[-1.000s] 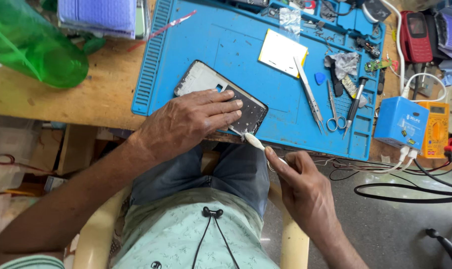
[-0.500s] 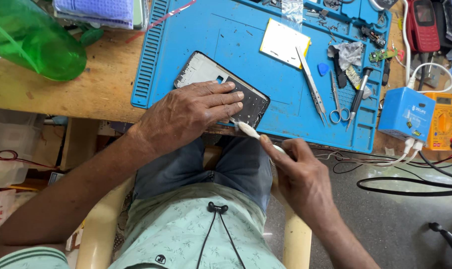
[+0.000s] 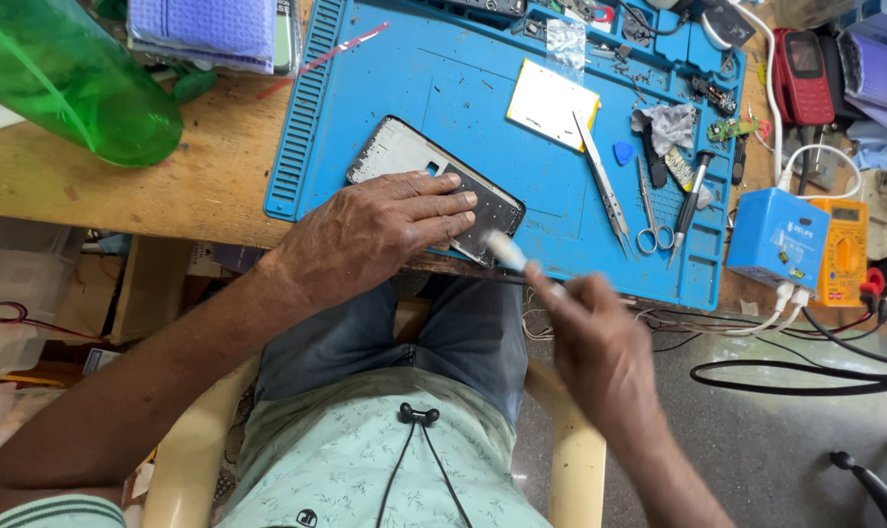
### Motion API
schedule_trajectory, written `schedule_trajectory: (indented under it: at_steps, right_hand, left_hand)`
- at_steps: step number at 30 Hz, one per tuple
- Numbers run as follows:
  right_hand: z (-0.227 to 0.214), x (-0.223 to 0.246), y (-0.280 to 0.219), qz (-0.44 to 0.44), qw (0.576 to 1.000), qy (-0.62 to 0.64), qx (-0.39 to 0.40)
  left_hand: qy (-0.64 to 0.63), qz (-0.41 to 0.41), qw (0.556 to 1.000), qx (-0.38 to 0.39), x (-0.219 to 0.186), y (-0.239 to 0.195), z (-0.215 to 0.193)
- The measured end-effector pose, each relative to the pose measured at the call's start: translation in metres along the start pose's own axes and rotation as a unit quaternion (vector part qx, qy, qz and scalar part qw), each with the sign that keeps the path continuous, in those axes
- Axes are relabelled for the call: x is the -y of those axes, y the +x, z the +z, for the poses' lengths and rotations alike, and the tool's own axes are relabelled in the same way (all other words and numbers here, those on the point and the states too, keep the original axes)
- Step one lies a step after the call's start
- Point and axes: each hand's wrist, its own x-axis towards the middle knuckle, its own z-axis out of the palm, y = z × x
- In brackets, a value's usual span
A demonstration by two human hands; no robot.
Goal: The person cleans the back surface of a disassembled smartphone using a toothbrush and a metal spatula. They repeatedly brush and scrape the surface to remove residue, occasionally applying liquid from a green spray bottle.
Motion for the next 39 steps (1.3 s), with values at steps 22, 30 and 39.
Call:
schedule_trajectory:
  at_steps: [22, 30, 39]
  right_hand:
    - [0.005, 0.002, -0.007, 0.024, 0.999, -0.016, 0.027]
    - [0.004, 0.011, -0.012, 0.004, 1.000, 0.003, -0.021]
    - [-0.010, 0.020, 0.007, 0.004, 0.999, 0.000, -0.040]
  left_hand:
    - [-0.001, 0.010, 1.000, -0.008, 0.000, -0.002, -0.001]
    - [0.012, 0.007, 1.000, -0.005, 0.000, 0.000, -0.001]
    - [-0.015, 0.002, 1.000, 0.000, -0.001, 0.005, -0.009]
